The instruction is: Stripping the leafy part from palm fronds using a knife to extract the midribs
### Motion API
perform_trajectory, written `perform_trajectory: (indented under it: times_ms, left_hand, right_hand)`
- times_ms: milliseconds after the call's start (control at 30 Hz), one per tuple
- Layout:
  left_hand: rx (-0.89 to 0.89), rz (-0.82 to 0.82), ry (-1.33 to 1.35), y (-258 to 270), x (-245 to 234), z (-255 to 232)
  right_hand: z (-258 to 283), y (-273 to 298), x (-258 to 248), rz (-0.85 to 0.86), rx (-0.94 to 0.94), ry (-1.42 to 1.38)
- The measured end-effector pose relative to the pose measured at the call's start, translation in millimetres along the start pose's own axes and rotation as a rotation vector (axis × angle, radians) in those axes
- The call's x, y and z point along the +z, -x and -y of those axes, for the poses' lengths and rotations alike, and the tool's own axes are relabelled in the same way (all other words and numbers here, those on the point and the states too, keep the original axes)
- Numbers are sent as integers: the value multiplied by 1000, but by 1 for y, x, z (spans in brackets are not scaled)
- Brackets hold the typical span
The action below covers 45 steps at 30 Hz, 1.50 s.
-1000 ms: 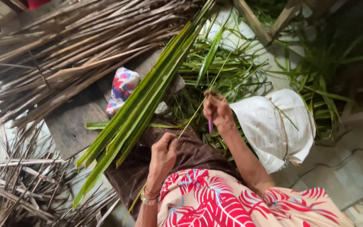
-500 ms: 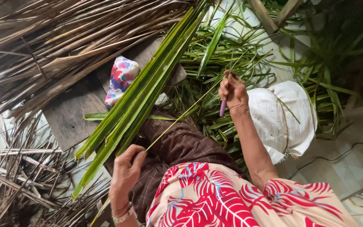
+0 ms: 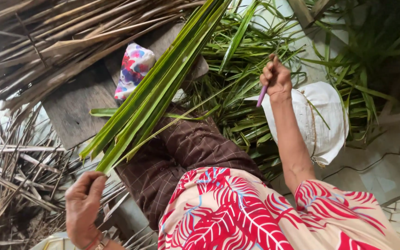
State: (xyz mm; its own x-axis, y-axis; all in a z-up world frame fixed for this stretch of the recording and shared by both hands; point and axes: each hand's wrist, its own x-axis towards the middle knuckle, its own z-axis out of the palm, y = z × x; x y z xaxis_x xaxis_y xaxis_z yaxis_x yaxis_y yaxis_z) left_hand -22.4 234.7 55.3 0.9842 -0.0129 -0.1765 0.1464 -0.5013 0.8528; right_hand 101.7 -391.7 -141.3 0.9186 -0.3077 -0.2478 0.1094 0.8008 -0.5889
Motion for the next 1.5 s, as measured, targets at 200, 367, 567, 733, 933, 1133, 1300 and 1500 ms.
perform_trajectory:
  times_ms: [200,367,567,733,933,1133,1300,1500]
  left_hand:
    - [-111,-245,102,15,-25,17]
    - [-85,-459,153,4,1,-30]
    - [-44,-281,336,-37,83,-40]
    - [13,-100,555,-57,133,-55]
    - [133,-10,630,-59,172,-62]
    - [200,54,558,-58,189,-55]
    - [187,73,482,-41,173,-52]
    - [173,67,345,-13,149,-41]
  right_hand:
    - [12,-49,-53,-155,39,10]
    - [-26,-1,-4,-602,269,777]
    - [-146,-4,-172,-301,506,505]
    - [-104,122,31,97,412,577]
    - [-87,186,174,399,100,673]
    - [-119,192,210,460,170,496]
    - [-114,185,211,394,154,462]
    - [-67,143,199,320,36,545]
